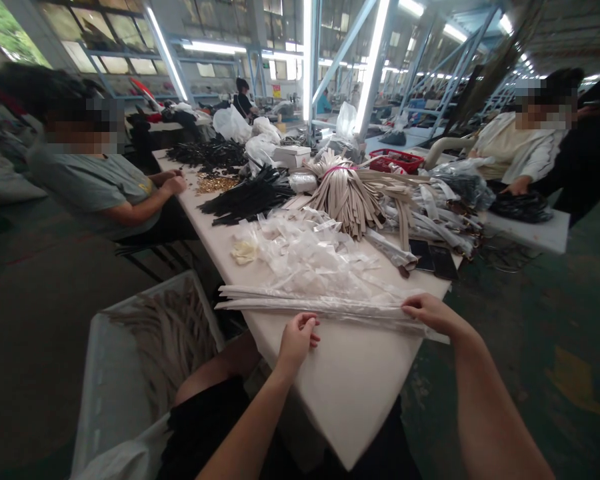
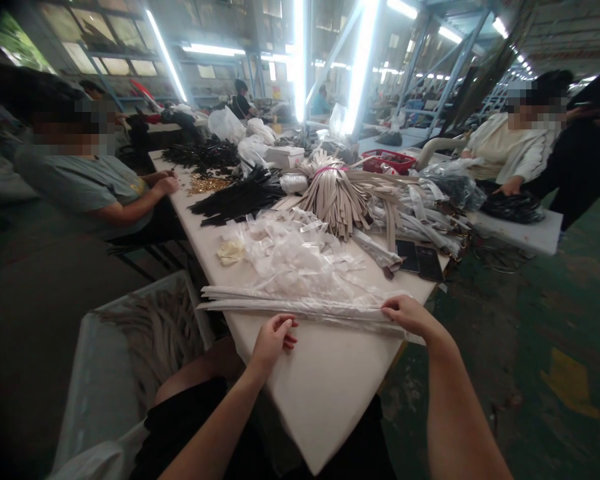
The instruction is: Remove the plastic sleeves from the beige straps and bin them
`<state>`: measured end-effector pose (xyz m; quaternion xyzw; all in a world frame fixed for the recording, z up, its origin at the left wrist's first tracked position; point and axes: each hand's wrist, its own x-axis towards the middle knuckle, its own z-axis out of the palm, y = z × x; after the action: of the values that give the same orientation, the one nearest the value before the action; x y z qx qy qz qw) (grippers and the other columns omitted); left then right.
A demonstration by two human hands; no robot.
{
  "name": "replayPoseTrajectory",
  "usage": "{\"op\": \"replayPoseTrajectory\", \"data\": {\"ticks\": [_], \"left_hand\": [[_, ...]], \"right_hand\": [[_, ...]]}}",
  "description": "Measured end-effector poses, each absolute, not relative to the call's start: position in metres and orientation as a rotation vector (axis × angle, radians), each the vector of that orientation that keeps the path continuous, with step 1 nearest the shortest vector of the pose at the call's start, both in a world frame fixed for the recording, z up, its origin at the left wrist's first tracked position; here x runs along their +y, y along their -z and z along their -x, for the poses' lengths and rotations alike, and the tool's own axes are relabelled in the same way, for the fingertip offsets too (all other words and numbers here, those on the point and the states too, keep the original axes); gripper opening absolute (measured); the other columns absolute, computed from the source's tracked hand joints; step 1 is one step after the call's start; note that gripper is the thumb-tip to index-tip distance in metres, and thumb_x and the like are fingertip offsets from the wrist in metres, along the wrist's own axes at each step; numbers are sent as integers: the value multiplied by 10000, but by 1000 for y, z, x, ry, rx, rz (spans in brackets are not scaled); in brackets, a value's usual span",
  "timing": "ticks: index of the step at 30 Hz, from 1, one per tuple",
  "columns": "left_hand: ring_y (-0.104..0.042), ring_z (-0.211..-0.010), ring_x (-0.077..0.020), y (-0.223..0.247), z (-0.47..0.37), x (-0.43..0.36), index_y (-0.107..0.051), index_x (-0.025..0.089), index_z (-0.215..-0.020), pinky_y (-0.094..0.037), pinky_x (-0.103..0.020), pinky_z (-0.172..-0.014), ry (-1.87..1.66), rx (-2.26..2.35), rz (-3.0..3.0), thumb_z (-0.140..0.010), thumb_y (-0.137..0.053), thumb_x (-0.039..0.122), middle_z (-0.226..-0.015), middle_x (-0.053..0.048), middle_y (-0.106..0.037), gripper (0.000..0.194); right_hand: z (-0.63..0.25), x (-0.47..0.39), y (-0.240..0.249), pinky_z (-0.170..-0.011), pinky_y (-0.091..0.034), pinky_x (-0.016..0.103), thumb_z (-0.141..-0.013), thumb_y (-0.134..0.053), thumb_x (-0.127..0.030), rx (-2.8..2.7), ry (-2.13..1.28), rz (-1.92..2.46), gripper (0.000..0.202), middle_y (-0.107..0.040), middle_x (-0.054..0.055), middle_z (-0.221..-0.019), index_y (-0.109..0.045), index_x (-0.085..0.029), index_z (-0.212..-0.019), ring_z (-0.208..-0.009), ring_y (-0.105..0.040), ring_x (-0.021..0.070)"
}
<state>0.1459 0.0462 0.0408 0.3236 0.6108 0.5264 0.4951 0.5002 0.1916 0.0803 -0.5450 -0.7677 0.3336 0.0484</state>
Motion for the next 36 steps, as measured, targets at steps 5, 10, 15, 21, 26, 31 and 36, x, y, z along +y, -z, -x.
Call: {"op": "replayPoseTrajectory", "data": {"ticks": [5,10,15,21,26,31,36], "left_hand": [[-654,-818,-257,-55,-84,45,-704,213,-992,-517,-389,-790,-1506,2020,-1414,-842,-602,330,-941,-102,-712,215],[-586,-1135,-323,-60,25,68,-686,188,-1095,-403,-503,-1055,-1258,2242,-1831,-868,-504,279,-1156,-126,-684,304],[-531,-1271,-280,-45,26,82,-646,221,-1252,-372,-465,-1127,-682,1885,-2262,-960,-438,397,-1346,-93,-611,400],[-380,-1415,-300,-28,-17,76,-526,193,-1411,-278,-507,-1186,-599,1901,-2419,-973,-440,434,-1485,-115,-487,508],[-366,-1428,-296,-26,-26,78,-501,195,-1437,-246,-511,-1200,-572,1907,-2438,-970,-444,448,-1514,-110,-449,535],[-355,-1434,-285,-28,-33,78,-492,182,-1445,-226,-496,-1210,-556,1922,-2457,-972,-438,451,-1527,-111,-430,546],[-360,-1430,-286,-29,-35,76,-487,187,-1448,-235,-492,-1204,-557,1927,-2447,-967,-439,449,-1524,-109,-437,550]], "right_hand": [[-508,188,-75,-689,-450,303,-836,-565,-404,-2313,-712,1781,299,-753,88,-825,-773,-190,-806,-762,-666,240],[-520,179,-51,-808,-481,314,-843,-554,-330,-2173,-415,1796,320,-745,108,-1015,-746,-179,-1049,-858,-684,235],[-513,181,-29,-883,-484,337,-826,-562,-271,-2253,-343,1726,300,-740,104,-989,-757,-166,-1028,-907,-666,241],[-526,174,-17,-890,-497,350,-770,-592,-217,-2017,-204,1870,314,-736,124,-1015,-763,-152,-1025,-895,-680,247],[-526,168,-16,-788,-519,320,-786,-596,-293,-1871,-333,1856,297,-760,82,-944,-773,-183,-997,-794,-692,222],[-517,167,-22,-760,-499,298,-775,-589,-298,-1828,-280,1847,310,-749,96,-920,-750,-163,-1004,-734,-675,197],[-531,152,-23,-675,-453,290,-779,-568,-304,-1868,-187,2047,222,-733,92,-839,-745,-186,-843,-738,-659,215]]}}
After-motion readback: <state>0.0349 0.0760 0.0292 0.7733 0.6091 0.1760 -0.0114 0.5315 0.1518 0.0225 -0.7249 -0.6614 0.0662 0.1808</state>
